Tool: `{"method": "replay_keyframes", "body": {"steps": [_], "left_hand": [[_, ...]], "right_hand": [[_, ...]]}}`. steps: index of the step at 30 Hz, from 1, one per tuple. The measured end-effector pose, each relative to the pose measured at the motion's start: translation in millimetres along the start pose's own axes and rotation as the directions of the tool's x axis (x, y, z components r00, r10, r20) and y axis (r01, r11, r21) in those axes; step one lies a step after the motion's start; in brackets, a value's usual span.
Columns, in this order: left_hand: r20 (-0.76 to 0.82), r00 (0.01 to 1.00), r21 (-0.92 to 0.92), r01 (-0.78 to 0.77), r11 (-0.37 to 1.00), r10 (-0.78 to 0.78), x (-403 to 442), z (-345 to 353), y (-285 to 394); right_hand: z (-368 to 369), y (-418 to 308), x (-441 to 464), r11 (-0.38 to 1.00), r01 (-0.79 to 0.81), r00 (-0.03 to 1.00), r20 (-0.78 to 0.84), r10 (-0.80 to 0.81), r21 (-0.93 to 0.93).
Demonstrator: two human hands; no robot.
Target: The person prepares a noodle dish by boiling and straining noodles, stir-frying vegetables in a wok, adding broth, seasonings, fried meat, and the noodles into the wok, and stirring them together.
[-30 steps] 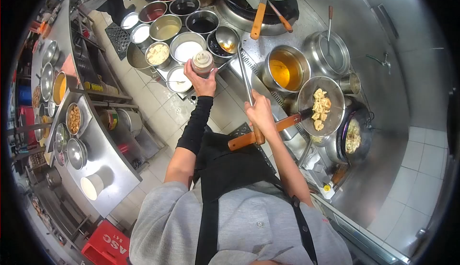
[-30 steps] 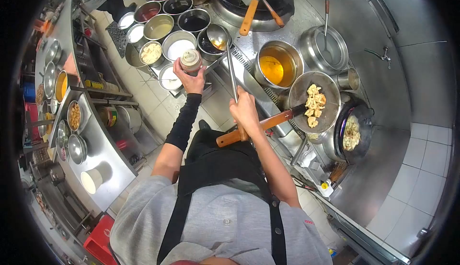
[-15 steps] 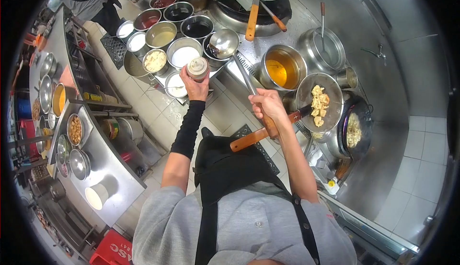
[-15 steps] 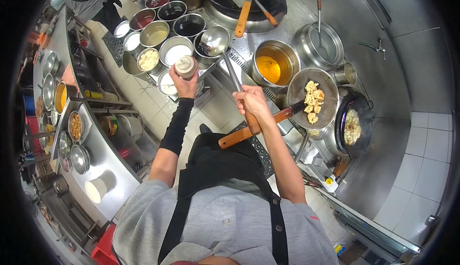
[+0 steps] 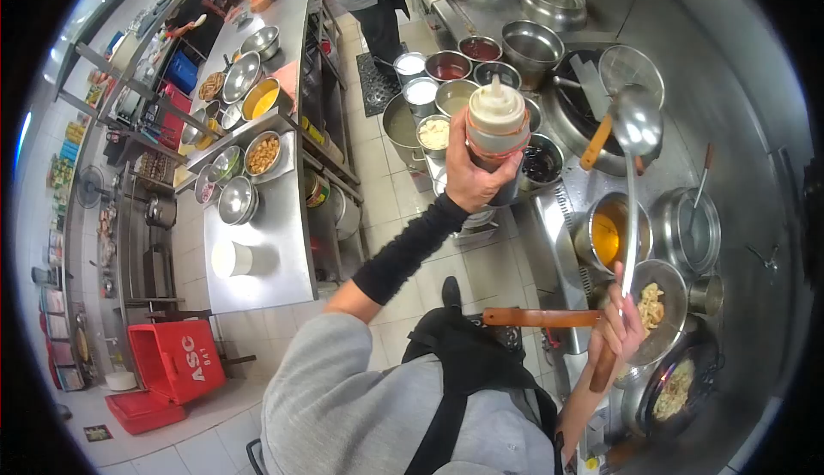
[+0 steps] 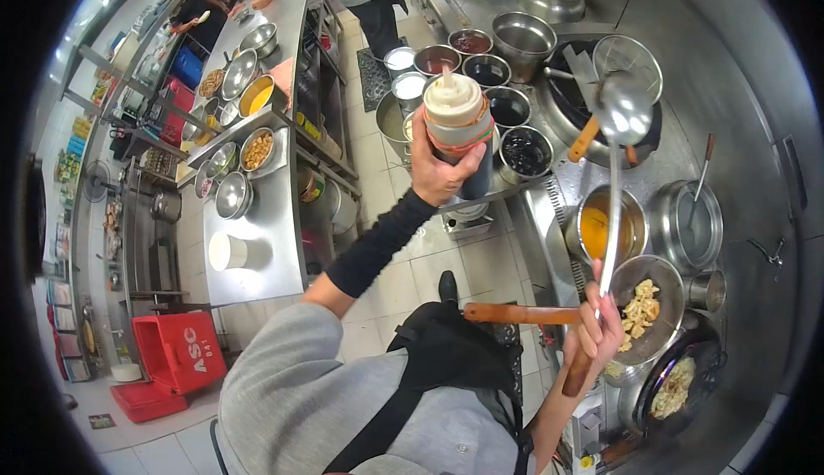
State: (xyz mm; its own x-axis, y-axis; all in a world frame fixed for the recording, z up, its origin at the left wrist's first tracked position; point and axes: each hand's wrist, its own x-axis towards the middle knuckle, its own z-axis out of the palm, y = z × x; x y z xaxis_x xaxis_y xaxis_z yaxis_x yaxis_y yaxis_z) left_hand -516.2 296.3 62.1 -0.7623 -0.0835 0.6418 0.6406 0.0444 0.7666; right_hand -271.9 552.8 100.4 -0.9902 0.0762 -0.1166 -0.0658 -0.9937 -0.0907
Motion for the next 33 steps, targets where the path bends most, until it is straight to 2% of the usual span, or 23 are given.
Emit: {"method": "replay_keyframes", "body": {"steps": [3,5,7,8,9,10,11,12,13,14,15,16,17,19,20,21,23,25,27,29,31,32,33], "left_hand": [[0.124,0.99,-0.033,-0.057,0.998,0.061,6.0,11.8,48.6],[0.191,0.98,-0.06,-0.04,0.997,0.051,-7.9,31.3,76.3],[0.249,0.96,0.009,-0.133,0.991,0.126,-25.9,52.4,111.1],[0.259,0.957,-0.015,-0.134,0.991,0.134,-40.2,69.8,124.3],[0.283,0.95,-0.06,-0.121,0.991,0.133,-60.3,92.7,138.7],[0.348,0.933,-0.09,-0.068,0.994,0.095,-78.9,110.2,152.4],[0.416,0.909,0.038,-0.029,0.999,0.011,-96.5,129.2,174.2],[0.485,0.874,-0.009,0.005,1.0,0.0,-113.7,152.7,192.5],[0.552,0.834,-0.05,0.047,0.998,-0.011,-131.0,178.2,210.8],[0.615,0.788,-0.085,0.094,0.992,-0.022,-148.9,205.4,229.7],[0.68,0.733,-0.047,0.033,0.998,0.008,-167.2,231.5,242.7],[0.747,0.664,-0.116,0.07,0.991,0.04,-186.9,260.8,260.4],[0.79,0.611,-0.131,0.096,0.987,0.046,-209.1,291.1,268.9],[0.867,0.486,-0.182,0.097,0.979,0.113,-252.6,348.0,277.4],[0.884,0.451,-0.172,0.067,0.983,0.124,-259.1,367.0,281.2],[0.883,0.418,-0.168,-0.141,0.976,0.212,-273.0,393.5,275.1],[0.9,0.315,-0.196,-0.327,0.925,0.302,-301.1,437.9,286.5],[0.947,0.206,-0.144,-0.408,0.902,0.245,-329.2,476.5,305.0],[0.989,0.041,-0.111,-0.452,0.885,0.145,-352.6,516.3,316.3],[0.993,-0.115,-0.093,-0.666,0.74,0.021,-378.5,553.7,331.7],[0.991,-0.128,-0.094,-0.863,0.496,-0.036,-416.2,593.3,326.8],[0.986,-0.158,-0.118,-0.893,0.435,-0.058,-431.3,614.3,320.3],[0.99,-0.141,-0.123,-0.923,0.365,-0.023,-444.3,631.5,312.5]], "right_hand": [[13.6,-45.5,-68.3,0.991,0.131,0.985,0.114,-0.131,0.009],[25.4,-76.3,-128.8,0.913,0.336,0.941,0.043,-0.336,-0.231],[19.0,-112.8,-192.8,0.717,0.463,0.808,-0.084,-0.583,-0.521],[12.4,-128.7,-218.7,0.455,0.414,0.708,-0.036,-0.706,-0.788],[3.2,-144.5,-244.7,0.279,0.218,0.568,-0.111,-0.816,-0.935],[-8.8,-157.5,-269.8,0.137,-0.05,0.361,-0.146,-0.921,-0.989],[-28.5,-168.6,-284.7,0.087,-0.152,0.206,-0.118,-0.972,-0.985],[-66.2,-198.7,-313.2,-0.134,-0.405,0.222,0.045,-0.974,-0.905],[-104.1,-230.8,-341.6,-0.314,-0.675,0.232,0.212,-0.949,-0.668],[-142.2,-264.7,-370.5,-0.375,-0.847,0.235,0.368,-0.9,-0.376],[-163.9,-297.7,-404.4,-0.411,-0.763,0.351,0.215,-0.911,-0.499],[-200.3,-336.1,-437.8,-0.59,-0.696,0.446,0.398,-0.801,-0.409],[-154.0,-332.2,-443.9,-0.316,-0.647,0.398,0.046,-0.916,-0.694],[-200.5,-348.9,-469.3,-0.35,-0.751,0.343,0.122,-0.931,-0.559],[-197.9,-348.5,-469.5,-0.299,-0.759,0.283,0.12,-0.951,-0.579],[-202.2,-347.5,-475.8,-0.248,-0.76,0.227,0.113,-0.967,-0.601],[-219.2,-354.2,-484.6,-0.173,-0.746,0.144,0.098,-0.985,-0.643],[-237.9,-370.3,-493.1,-0.12,-0.731,0.082,0.088,-0.993,-0.672],[-246.7,-380.0,-489.6,-0.047,-0.639,0.142,-0.058,-0.988,-0.767],[-247.3,-382.7,-494.7,0.047,-0.517,0.192,-0.169,-0.967,-0.855],[-236.5,-371.8,-503.7,0.16,-0.363,0.231,-0.255,-0.939,-0.918],[-228.0,-358.5,-506.7,0.11,-0.355,0.25,-0.207,-0.946,-0.928],[-221.7,-347.0,-505.3,0.088,-0.331,0.201,-0.161,-0.966,-0.94]]}}
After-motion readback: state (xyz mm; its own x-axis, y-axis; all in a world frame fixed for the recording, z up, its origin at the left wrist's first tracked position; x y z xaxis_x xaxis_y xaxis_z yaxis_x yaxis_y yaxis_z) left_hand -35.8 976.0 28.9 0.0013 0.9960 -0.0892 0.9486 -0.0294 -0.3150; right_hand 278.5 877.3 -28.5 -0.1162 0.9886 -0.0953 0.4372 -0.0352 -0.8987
